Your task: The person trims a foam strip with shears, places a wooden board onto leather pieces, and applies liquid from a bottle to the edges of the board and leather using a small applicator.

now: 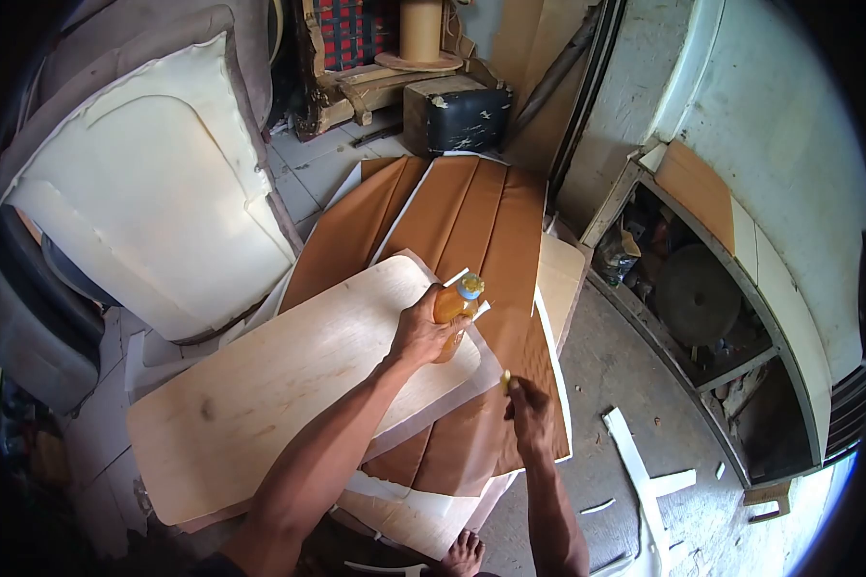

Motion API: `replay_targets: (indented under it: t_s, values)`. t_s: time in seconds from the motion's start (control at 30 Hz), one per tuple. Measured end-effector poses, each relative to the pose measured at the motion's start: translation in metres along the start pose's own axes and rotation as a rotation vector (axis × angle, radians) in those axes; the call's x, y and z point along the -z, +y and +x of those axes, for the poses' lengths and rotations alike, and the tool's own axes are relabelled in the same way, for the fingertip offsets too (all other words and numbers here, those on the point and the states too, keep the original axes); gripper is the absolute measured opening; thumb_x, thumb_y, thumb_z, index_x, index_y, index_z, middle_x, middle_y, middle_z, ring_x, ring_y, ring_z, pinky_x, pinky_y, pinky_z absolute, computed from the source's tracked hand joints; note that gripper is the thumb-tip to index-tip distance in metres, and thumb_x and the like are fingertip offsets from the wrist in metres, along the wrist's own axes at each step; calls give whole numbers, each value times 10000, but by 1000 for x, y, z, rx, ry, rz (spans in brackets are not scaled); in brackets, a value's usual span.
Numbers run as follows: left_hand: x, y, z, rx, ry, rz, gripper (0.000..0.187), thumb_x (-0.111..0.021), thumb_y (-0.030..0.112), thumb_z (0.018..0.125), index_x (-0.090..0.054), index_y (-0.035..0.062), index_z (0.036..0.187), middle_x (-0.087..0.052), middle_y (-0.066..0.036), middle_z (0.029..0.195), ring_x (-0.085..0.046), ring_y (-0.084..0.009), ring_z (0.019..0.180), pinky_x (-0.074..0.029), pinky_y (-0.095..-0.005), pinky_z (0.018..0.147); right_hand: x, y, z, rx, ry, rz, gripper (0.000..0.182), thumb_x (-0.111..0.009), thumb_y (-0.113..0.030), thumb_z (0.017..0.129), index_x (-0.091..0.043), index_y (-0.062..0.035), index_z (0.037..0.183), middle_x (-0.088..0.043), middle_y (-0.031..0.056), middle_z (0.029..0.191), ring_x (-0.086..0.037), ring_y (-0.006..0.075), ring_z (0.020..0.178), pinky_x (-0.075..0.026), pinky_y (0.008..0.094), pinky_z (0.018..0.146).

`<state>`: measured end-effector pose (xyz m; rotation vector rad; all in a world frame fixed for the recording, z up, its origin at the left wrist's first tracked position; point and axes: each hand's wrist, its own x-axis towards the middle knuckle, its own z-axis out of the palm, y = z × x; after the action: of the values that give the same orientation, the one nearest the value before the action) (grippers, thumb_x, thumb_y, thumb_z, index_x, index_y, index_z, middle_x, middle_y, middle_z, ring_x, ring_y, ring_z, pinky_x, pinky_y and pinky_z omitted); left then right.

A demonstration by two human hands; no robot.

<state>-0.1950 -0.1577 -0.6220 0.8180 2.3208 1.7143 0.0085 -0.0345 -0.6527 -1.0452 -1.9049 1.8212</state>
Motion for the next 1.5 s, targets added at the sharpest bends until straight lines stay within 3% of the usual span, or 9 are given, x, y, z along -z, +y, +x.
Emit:
replay_targets:
  t_s: [0.1,0.2,0.3,0.53,0.67,0.83,0.9,1.07,1.5]
  values:
    - [5,-7,4,25,-34,8,549,-837,329,790,-574,81,1203,-692,-130,1090,-671,-307,1017,-533,-396,879,-14,21,67,312,49,-292,246,-639,-222,953,-722,-32,1084,-688,108,862,-656,216,719,-523,349,660]
    - [5,-15,0,39,-46,-80,542,-838,338,792,-579,74,1187,-688,-124,1059,-668,-290,991,-528,-389,871,-31,18,109,671,-12,-615,186,-631,-177,922,-737,-74,1034,-685,172,913,-672,353,880,-534,431,770]
    - [3,-14,-2,12,-14,-94,480,-843,291,808,-598,73,1160,-682,-58,1041,-641,-177,969,-512,-338,876,-51,15,140,911,-86,-649,166,-621,-110,882,-735,-79,999,-678,166,910,-663,373,885,-537,452,766]
    - [5,-16,-2,5,-24,-66,476,-842,286,807,-594,65,1148,-685,-70,1038,-646,-185,962,-513,-349,873,-43,17,154,1215,-201,-708,243,-586,-13,792,-740,-123,945,-672,140,922,-651,348,853,-539,452,731]
    - [5,-12,-4,33,-39,-7,552,-834,338,798,-565,75,1201,-684,-119,1080,-655,-273,1010,-517,-388,892,-20,26,113,1144,-166,-847,248,-598,-23,780,-746,-116,956,-680,127,946,-651,342,859,-541,444,739]
    - [7,-6,-2,50,-65,22,666,-816,379,802,-508,100,1323,-677,-158,1157,-649,-351,1088,-520,-424,927,6,-2,67,660,-457,-967,177,-655,-154,893,-752,-88,1025,-700,136,943,-682,299,927,-554,400,777]
    - [7,-7,-3,47,-79,48,669,-803,373,816,-487,105,1340,-674,-157,1169,-645,-357,1098,-520,-428,928,9,-28,64,589,-152,-541,189,-647,-208,934,-747,-75,1024,-707,157,939,-701,303,872,-543,375,766]
    - [1,-14,-3,-44,-27,29,512,-792,376,839,-544,78,1175,-681,-129,1062,-670,-294,1002,-523,-410,869,-8,-120,57,524,-84,-408,198,-650,-177,937,-730,-26,1037,-698,168,918,-693,300,841,-532,365,757]
    - [-3,-19,-3,-81,-2,60,405,-771,239,869,-553,75,1169,-691,-131,1030,-676,-280,977,-526,-386,862,-32,-161,73,908,-197,-646,175,-641,-114,893,-741,-51,1021,-702,153,957,-686,337,900,-547,411,805]
